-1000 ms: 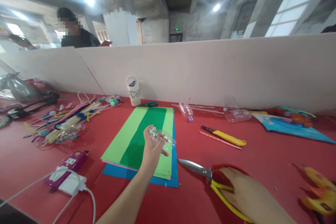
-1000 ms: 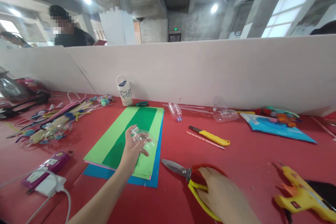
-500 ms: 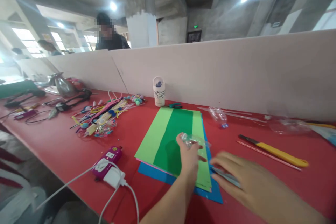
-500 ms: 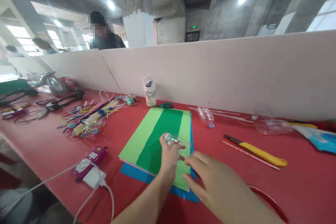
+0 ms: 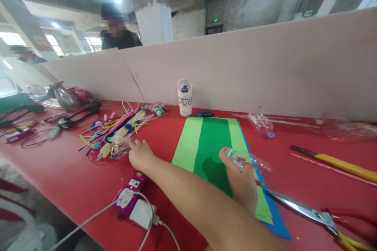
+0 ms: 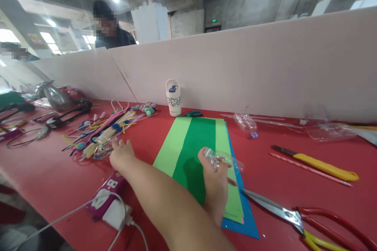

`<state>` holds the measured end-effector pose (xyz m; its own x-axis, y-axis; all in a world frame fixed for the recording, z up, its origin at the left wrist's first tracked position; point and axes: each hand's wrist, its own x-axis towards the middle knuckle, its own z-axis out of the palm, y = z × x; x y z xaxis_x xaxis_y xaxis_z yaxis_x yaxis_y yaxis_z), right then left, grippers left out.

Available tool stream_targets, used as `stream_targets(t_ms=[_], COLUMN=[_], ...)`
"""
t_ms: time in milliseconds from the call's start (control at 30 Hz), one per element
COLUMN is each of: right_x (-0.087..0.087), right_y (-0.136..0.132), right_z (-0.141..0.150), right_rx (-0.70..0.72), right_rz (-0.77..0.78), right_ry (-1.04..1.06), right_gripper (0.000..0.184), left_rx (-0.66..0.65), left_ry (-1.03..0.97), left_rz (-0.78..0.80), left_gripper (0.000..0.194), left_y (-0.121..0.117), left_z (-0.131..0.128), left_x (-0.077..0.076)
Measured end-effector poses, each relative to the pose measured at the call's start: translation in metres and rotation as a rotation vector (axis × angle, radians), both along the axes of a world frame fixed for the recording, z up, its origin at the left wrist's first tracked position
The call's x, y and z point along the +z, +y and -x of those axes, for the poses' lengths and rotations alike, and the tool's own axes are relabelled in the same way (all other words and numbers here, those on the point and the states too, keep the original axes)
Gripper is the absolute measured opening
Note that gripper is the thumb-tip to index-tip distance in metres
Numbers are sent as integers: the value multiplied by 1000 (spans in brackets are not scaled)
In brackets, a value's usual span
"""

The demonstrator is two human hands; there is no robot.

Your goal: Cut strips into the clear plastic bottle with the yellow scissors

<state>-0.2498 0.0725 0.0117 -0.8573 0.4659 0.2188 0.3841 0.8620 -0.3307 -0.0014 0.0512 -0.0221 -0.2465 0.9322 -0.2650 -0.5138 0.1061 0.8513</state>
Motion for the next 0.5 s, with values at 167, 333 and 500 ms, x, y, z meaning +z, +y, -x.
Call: stream_targets(t_ms=[167, 333, 500], right_x=[7, 60, 91], right_y=[-5, -3, 8], right_z=[-22, -112, -267], right_rx=[40, 30, -357], right_rz=[-172, -305, -174], right_ry=[23, 267, 578], right_gripper=[21, 10, 31], left_rx=[8, 25, -5], left_ry=[63, 160, 169], left_rz=[-12, 20, -36], left_gripper=[73, 70, 60], left_y=[1, 2, -6], left_z=[3, 5, 8], left_x=[-2, -9, -3])
